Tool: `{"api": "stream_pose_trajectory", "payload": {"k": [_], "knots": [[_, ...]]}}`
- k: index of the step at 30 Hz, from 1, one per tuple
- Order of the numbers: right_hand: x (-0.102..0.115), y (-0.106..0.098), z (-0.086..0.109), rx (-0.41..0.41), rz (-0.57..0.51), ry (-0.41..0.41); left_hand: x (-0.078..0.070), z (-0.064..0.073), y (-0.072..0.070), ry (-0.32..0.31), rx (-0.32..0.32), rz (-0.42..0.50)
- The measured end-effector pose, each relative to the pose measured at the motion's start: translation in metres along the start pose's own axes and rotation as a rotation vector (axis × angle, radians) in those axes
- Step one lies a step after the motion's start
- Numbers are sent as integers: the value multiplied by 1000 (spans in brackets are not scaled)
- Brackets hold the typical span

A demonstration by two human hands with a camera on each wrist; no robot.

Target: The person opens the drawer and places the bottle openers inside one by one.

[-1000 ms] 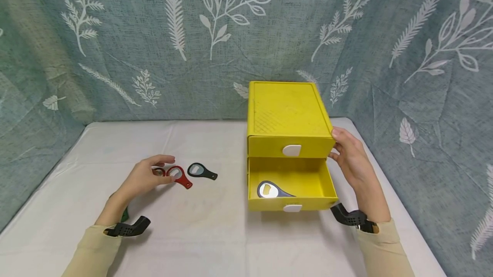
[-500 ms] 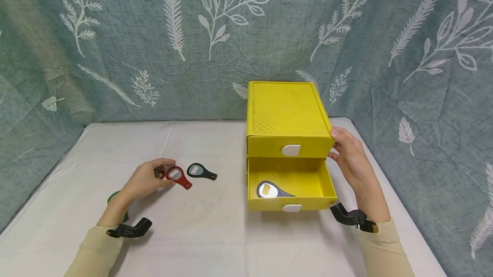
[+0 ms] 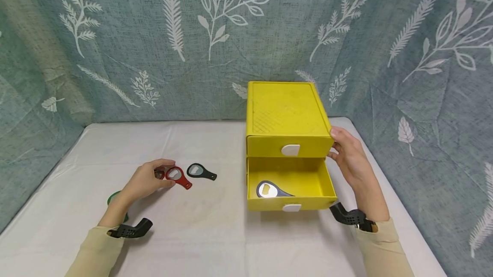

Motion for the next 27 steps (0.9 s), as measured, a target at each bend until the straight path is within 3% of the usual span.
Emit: {"api": "stream_pose_trajectory", "payload": {"k": [22,27], "knots": [[0,0,0,6,2,-7,-8,1,-2,48,-10,-17],[0,1,1,7,-2,-3,-7,1,2,47,28,10]]}}
Point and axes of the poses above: each hand's wrist, its own z-axis away from the middle knuckle, its own y-axis out of the palm, x = y × z, the point moved 6 cm from there along -z, towards the middle knuckle, and after that the axes turned 2 degrees about -z, right-handed, at the moved point
